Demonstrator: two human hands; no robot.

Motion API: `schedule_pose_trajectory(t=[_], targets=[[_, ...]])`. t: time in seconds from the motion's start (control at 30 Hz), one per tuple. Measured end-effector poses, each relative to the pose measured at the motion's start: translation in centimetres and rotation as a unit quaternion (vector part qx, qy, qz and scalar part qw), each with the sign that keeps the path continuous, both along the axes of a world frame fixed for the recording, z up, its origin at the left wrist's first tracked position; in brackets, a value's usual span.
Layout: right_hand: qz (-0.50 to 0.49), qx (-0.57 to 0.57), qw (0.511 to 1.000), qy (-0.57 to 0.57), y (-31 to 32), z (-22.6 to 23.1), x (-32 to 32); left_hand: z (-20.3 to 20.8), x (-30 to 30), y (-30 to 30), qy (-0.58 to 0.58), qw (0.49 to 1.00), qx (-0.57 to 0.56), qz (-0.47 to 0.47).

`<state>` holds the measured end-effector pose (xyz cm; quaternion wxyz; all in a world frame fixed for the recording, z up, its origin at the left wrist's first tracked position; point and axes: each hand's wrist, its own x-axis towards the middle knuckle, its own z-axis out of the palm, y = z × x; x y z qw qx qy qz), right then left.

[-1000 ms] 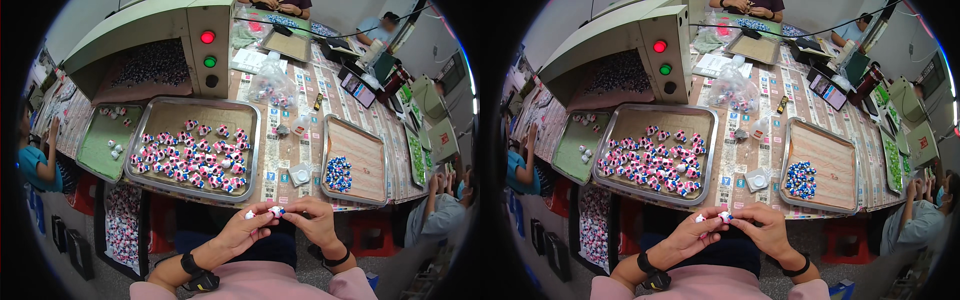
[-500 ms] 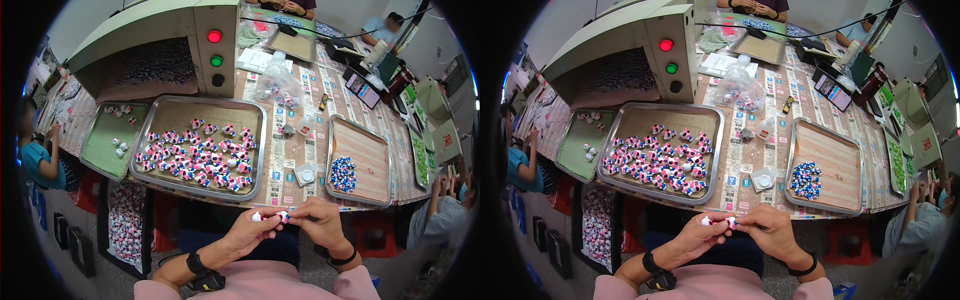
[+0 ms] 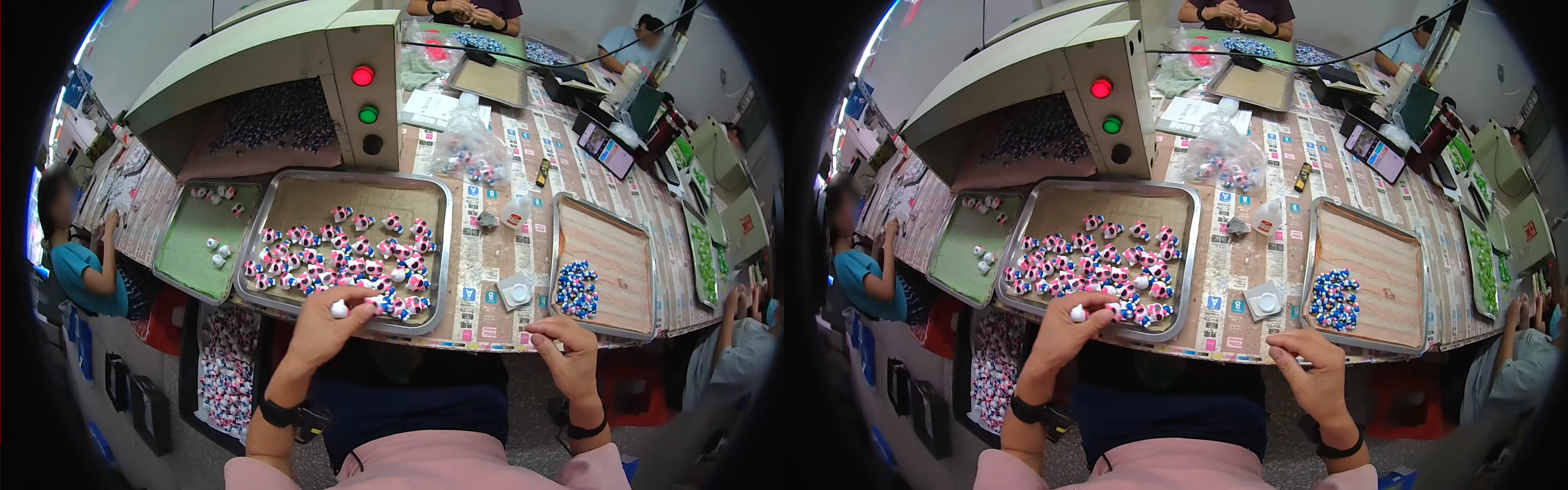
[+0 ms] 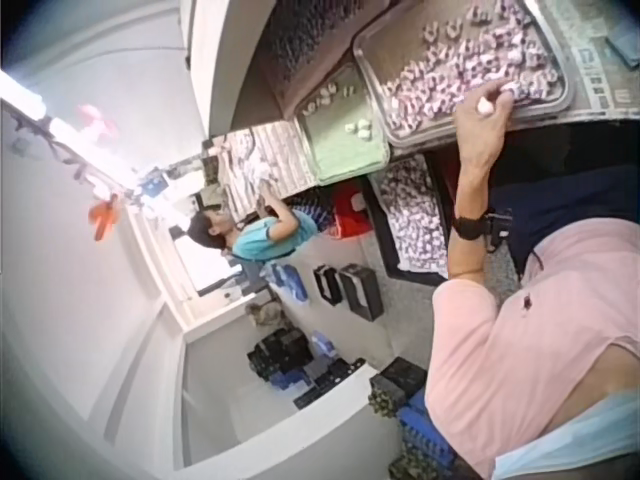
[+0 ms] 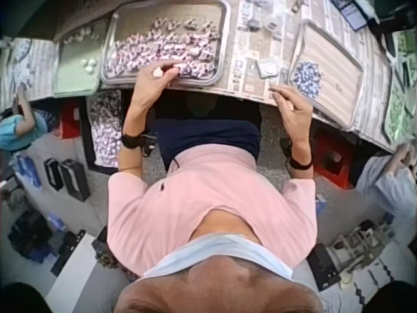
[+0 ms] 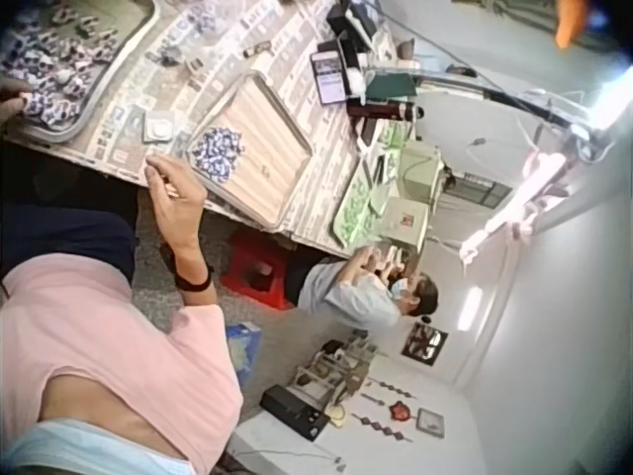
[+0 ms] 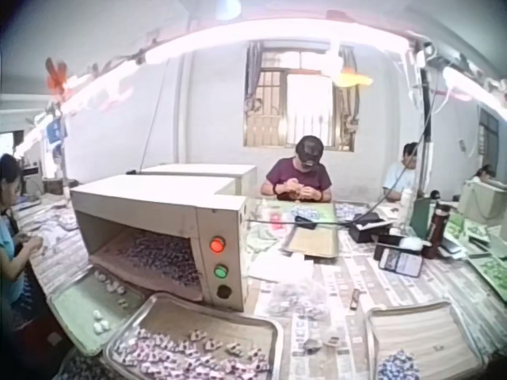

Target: The person assembles small, colorful, spherical candy pieces by hand. They pick up a white base and a colored top, press them together, and place the finished unit into a metal tray. The process is repetitive and performed one at a time.

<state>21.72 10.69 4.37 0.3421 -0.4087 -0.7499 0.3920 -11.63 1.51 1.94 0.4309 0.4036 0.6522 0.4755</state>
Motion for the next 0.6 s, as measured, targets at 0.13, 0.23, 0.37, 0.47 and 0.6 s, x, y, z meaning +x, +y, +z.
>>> schedule_pose_trajectory(t=[0.13,0.23,0.37,0.47,0.6], targets=[[-0.015,0.008,1.000,-0.019,0.0,-0.1,1.1,0.4,-1.6,0.7,0.128,0.991,-0.029,-0.014],[-0.028,0.031,0.999,-0.020,0.1,-0.1,1.8,0.2,-2.3,1.8,0.201,0.979,-0.002,-0.026],[-0.070,0.053,0.996,-0.031,1.2,-0.3,2.4,-1.5,-3.9,3.1,0.312,0.949,0.040,-0.016],[-0.161,0.086,0.982,-0.051,3.1,-0.6,4.2,-2.0,-4.5,3.5,0.318,0.946,0.069,-0.001],[-0.195,0.142,0.964,-0.111,6.2,-2.0,6.9,-1.0,-4.3,3.1,0.266,0.953,0.116,0.088]])
